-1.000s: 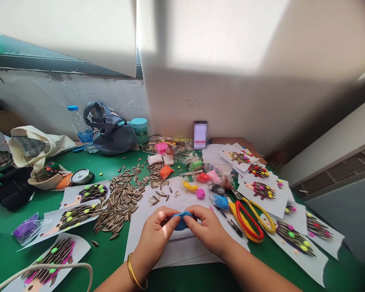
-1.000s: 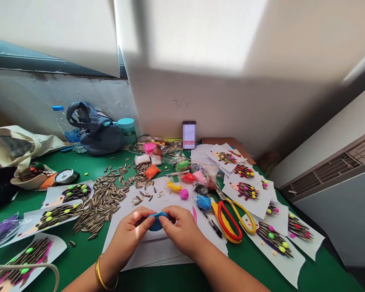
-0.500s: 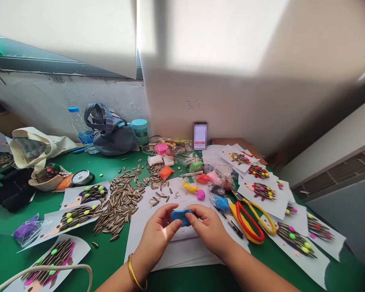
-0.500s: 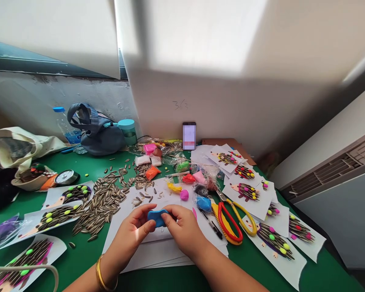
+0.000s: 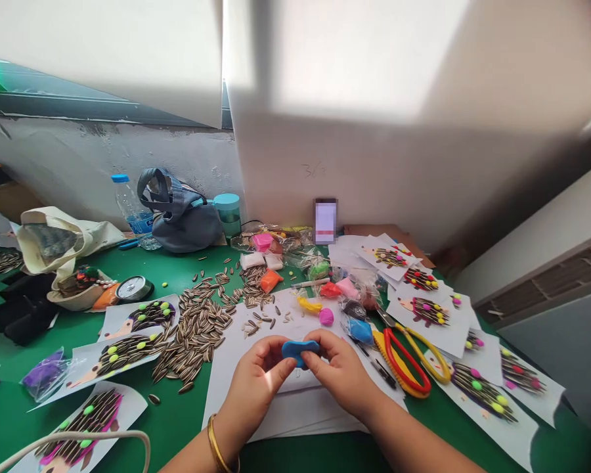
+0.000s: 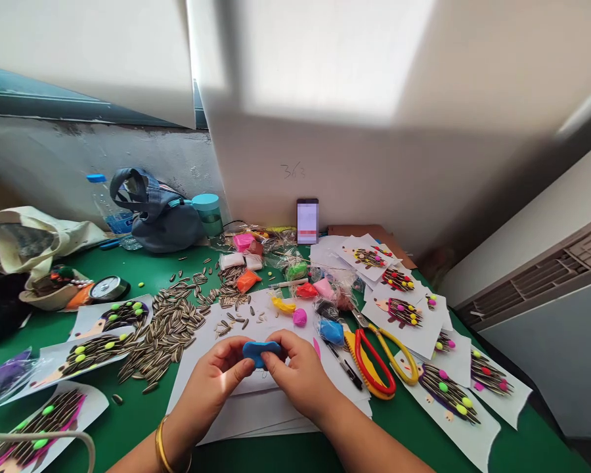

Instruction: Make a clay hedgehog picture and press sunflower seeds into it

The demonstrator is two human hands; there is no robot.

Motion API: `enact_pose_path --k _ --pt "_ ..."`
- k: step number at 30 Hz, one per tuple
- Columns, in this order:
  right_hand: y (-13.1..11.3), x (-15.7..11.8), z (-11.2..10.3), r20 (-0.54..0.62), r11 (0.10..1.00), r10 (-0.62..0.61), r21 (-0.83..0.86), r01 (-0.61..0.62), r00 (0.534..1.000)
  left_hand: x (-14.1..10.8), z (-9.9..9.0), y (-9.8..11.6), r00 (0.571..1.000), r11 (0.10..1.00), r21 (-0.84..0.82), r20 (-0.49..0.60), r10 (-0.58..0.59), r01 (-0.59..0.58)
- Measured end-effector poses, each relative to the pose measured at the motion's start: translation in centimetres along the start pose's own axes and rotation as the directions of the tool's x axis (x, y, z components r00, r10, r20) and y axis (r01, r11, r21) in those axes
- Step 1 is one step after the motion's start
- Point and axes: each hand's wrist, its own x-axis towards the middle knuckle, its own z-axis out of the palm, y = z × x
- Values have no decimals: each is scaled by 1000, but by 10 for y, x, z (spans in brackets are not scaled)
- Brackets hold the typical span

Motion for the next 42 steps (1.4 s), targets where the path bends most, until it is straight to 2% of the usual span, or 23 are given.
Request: enact_pose_path --k 8,16,25,42 --pt "-3 0 1 -2 999 0 -53 -1 1000 0 0 7 1000 999 51 -24 -4 5" --pt "-2 1 1 6 998 -18 -68 19 1000 -1 0 3 999 998 48 -18 31 -30" --pt "-4 0 3 33 997 8 -79 -5 999 -1 1 3 999 998 59 -37 14 -12" --pt "-7 -1 0 30 995 -22 -99 24 999 -1 2 5 997 998 61 -71 13 -9"
